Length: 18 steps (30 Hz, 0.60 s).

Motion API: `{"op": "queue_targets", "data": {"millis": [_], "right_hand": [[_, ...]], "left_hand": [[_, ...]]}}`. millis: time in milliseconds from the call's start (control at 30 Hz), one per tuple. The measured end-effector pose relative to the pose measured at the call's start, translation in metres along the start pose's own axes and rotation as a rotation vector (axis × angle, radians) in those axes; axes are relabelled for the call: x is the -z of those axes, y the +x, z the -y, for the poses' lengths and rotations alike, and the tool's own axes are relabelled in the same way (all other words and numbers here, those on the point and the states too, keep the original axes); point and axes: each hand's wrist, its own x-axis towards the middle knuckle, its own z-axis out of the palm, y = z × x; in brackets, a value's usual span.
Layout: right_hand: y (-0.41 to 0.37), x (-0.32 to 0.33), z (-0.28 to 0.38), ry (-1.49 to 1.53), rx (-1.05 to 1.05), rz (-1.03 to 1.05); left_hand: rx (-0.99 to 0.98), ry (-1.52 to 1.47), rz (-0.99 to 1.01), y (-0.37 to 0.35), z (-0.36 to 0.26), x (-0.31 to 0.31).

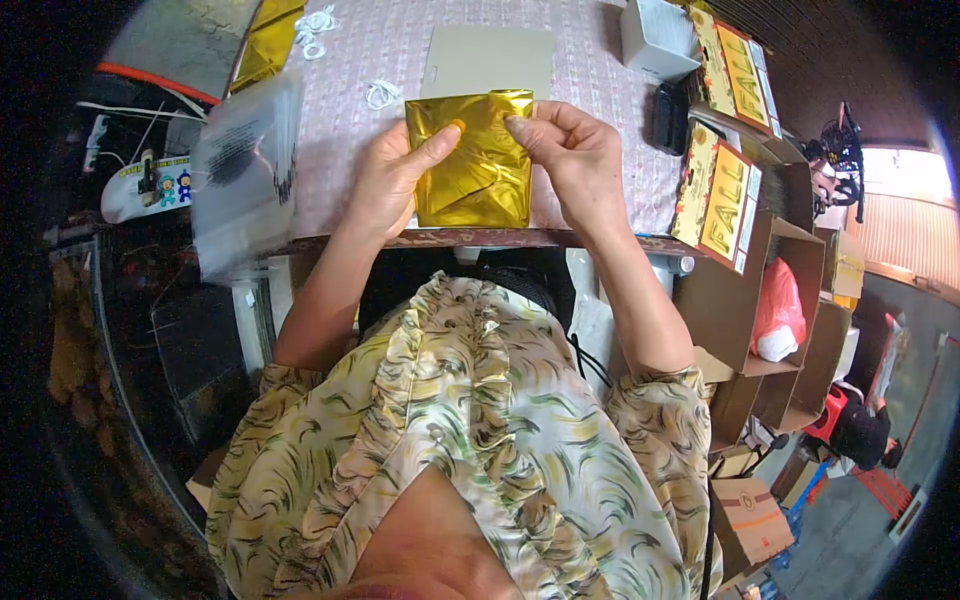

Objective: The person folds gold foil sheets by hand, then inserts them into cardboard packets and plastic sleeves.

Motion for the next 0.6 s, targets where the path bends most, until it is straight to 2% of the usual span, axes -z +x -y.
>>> {"op": "queue_targets", "data": {"millis": [233,400,600], "right_hand": [[-0.002,0.003,-0.012,0.098,-0.124,-0.043],[0.003,0.015,-0.021,0.09,-0.176,0.002],[0.007,0.013,-0.015,0.098,-0.095,0.023]], "left_hand": [[-0.028,0.014,-0.072,-0.001,0.008,0.002],[-0.098,0.081,-0.113,-0.002,0.015,-0.002],[-0.089,0.08,-0.084,-0.002,0.018,-0.003]]}}
